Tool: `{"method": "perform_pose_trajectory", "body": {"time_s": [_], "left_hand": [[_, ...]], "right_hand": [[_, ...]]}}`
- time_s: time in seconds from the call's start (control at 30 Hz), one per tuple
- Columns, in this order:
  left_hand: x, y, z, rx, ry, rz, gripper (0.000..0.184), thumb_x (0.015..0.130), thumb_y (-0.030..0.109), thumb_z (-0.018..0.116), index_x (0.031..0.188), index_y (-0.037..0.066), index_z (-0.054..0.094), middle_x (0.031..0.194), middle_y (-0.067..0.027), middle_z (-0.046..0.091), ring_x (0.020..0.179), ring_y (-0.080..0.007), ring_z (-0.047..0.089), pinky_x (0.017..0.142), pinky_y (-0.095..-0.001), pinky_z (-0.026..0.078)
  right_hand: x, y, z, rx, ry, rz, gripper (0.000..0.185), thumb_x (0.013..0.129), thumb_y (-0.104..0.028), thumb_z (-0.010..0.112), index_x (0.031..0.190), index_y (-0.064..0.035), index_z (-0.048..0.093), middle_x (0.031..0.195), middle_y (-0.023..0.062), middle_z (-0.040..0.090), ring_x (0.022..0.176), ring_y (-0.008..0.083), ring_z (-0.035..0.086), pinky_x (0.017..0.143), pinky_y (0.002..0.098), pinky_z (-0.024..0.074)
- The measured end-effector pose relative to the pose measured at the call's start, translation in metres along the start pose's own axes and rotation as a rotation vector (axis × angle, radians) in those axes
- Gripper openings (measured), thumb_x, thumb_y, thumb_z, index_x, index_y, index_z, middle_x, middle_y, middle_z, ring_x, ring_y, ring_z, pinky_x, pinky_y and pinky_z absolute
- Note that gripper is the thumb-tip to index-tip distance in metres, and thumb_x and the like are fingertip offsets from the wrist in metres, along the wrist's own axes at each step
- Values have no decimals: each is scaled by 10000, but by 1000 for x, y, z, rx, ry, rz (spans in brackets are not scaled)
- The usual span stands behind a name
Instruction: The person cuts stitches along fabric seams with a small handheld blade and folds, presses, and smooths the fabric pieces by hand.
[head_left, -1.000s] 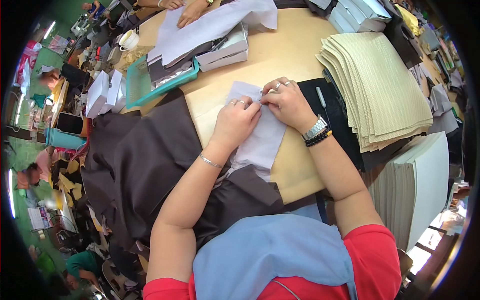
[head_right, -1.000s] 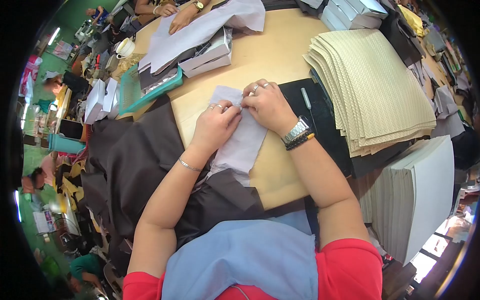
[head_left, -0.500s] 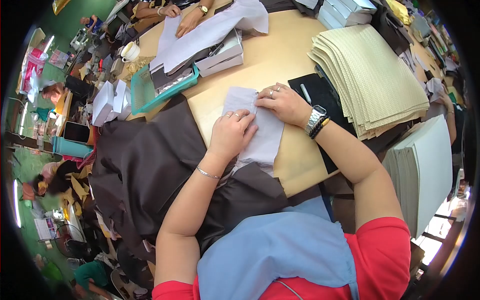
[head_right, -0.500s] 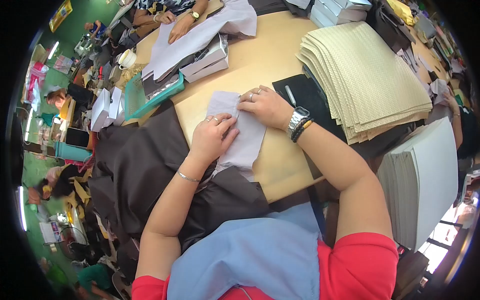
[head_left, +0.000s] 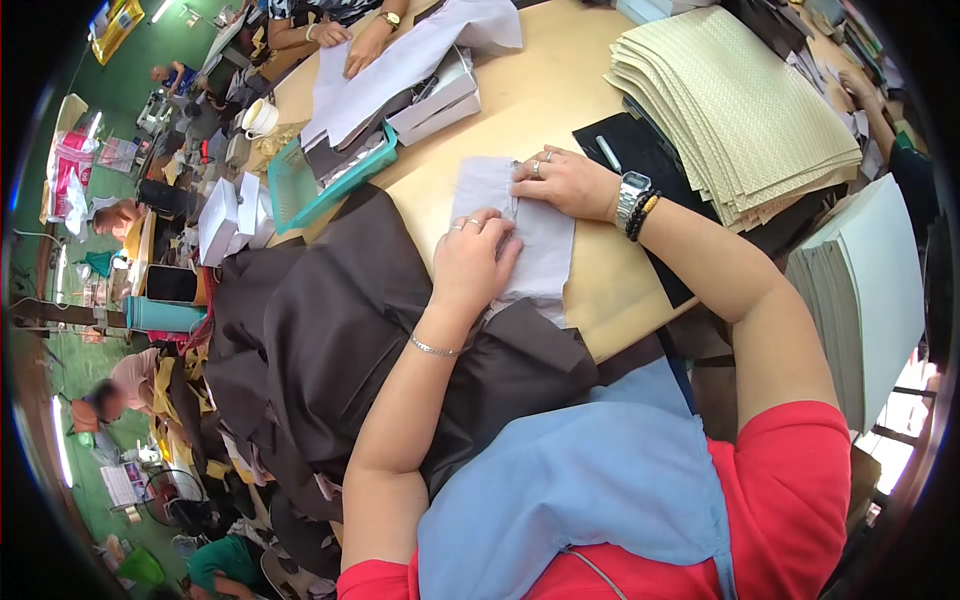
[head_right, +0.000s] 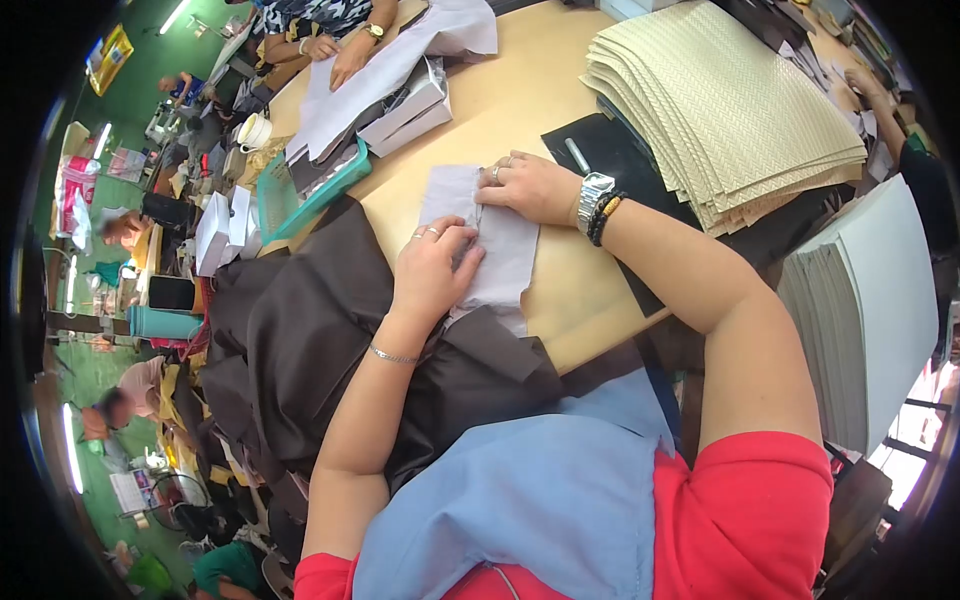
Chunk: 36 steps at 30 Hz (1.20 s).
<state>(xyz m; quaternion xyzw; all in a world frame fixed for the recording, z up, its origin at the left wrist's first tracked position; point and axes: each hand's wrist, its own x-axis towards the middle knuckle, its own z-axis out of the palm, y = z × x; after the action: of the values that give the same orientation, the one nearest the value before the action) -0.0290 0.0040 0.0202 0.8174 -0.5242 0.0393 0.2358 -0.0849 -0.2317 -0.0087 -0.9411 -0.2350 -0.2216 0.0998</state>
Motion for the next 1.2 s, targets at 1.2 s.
{"method": "perform_pose_trajectory", "body": {"time_s": [1.2], "left_hand": [[-7,-39,-4,-91,-82,25,295,880,194,686,1161,107,659,1329,-110,585,1237,-340,519,1048,-447,401]], "right_hand": [[-6,-41,-12,108,-218,138,382,912,-63,519,1217,-238,668,1319,30,565,1267,225,545,1114,641,329]]}}
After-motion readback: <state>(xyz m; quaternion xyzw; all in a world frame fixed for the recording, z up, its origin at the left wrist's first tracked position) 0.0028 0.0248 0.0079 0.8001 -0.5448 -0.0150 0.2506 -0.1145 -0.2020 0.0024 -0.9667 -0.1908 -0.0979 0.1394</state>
